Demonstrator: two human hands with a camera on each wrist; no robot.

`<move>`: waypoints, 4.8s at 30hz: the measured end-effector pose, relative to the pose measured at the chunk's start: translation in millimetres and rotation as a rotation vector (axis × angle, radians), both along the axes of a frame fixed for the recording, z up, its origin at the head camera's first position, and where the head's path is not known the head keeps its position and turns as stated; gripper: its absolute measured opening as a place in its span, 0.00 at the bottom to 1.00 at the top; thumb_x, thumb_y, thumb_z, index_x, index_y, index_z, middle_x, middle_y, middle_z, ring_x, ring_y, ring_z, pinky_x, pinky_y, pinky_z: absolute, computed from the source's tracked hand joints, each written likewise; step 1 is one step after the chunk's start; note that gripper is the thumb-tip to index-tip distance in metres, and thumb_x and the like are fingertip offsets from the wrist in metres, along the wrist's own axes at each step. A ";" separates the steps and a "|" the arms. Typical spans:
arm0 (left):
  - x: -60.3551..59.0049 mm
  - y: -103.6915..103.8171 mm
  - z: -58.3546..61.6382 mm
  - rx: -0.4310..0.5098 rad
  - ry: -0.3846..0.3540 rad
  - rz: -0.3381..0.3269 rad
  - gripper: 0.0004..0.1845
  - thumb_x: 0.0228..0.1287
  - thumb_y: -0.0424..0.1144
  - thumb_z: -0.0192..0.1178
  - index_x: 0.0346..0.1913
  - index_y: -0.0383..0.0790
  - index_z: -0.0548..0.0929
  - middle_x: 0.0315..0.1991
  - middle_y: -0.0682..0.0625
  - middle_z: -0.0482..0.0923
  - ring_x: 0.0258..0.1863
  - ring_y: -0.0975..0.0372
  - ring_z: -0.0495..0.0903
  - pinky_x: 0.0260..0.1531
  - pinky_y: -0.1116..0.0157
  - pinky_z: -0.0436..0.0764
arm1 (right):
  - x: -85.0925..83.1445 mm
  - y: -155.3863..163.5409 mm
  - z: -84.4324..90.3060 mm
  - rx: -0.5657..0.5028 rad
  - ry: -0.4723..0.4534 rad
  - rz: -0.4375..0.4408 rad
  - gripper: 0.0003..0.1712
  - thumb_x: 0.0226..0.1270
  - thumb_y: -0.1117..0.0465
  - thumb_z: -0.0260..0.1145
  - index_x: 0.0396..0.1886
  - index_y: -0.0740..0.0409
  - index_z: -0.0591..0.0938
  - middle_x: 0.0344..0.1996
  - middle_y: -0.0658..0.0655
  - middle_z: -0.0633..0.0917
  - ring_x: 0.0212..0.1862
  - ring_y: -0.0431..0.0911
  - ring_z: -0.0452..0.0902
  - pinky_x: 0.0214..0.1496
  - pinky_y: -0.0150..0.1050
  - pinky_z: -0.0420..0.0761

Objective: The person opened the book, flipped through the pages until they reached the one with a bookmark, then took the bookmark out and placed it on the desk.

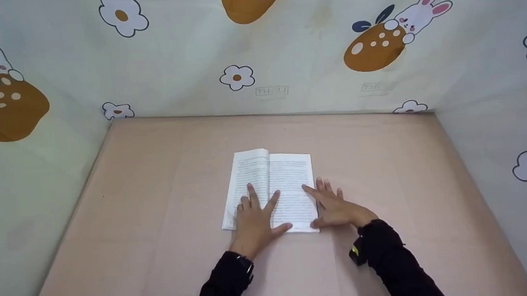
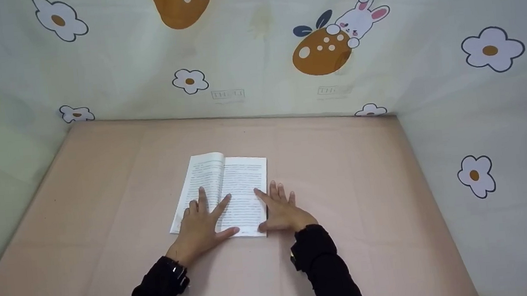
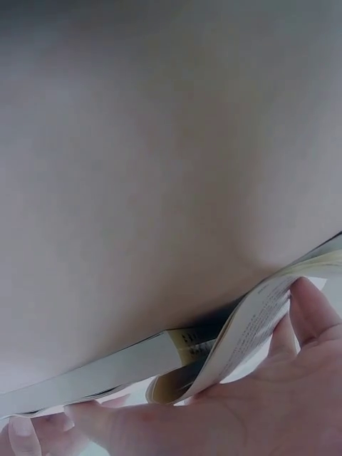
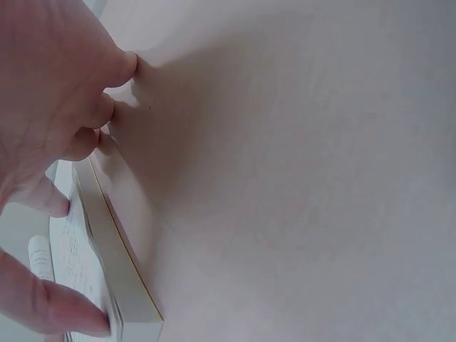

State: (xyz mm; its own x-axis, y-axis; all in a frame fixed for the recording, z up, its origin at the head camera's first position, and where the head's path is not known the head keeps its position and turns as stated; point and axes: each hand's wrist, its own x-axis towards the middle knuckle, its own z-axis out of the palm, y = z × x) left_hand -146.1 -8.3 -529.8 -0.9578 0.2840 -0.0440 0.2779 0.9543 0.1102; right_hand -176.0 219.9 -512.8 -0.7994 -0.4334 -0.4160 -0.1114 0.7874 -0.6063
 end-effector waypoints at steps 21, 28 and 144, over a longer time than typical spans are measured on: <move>2.7 0.2 0.9 0.054 -0.041 -0.005 0.53 0.40 0.81 0.49 0.71 0.61 0.57 0.68 0.23 0.44 0.61 0.35 0.61 0.60 0.46 0.66 | -1.8 2.4 2.5 -0.045 0.000 -0.009 0.51 0.55 0.49 0.68 0.73 0.54 0.53 0.71 0.70 0.34 0.71 0.64 0.22 0.66 0.65 0.24; 2.2 -0.7 0.5 0.052 -0.011 -0.014 0.57 0.34 0.83 0.49 0.71 0.59 0.58 0.68 0.22 0.46 0.61 0.35 0.62 0.59 0.46 0.66 | -3.2 -5.7 8.8 0.031 0.034 -0.021 0.57 0.57 0.45 0.66 0.74 0.58 0.42 0.70 0.74 0.37 0.71 0.67 0.26 0.66 0.67 0.29; 7.8 9.3 2.4 -0.160 0.077 0.002 0.59 0.29 0.87 0.42 0.71 0.63 0.55 0.66 0.23 0.54 0.54 0.31 0.68 0.37 0.56 0.82 | -3.0 0.9 7.1 0.025 -0.020 -0.019 0.55 0.52 0.49 0.70 0.74 0.50 0.49 0.71 0.68 0.35 0.72 0.63 0.24 0.67 0.65 0.29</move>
State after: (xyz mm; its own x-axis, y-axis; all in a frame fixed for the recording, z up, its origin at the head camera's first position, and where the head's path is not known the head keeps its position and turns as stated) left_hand -138.3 1.0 -527.4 -0.9606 0.2776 -0.0154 0.2780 0.9584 -0.0648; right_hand -178.9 220.7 -505.7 -0.7989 -0.4074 -0.4424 -0.0843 0.8042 -0.5884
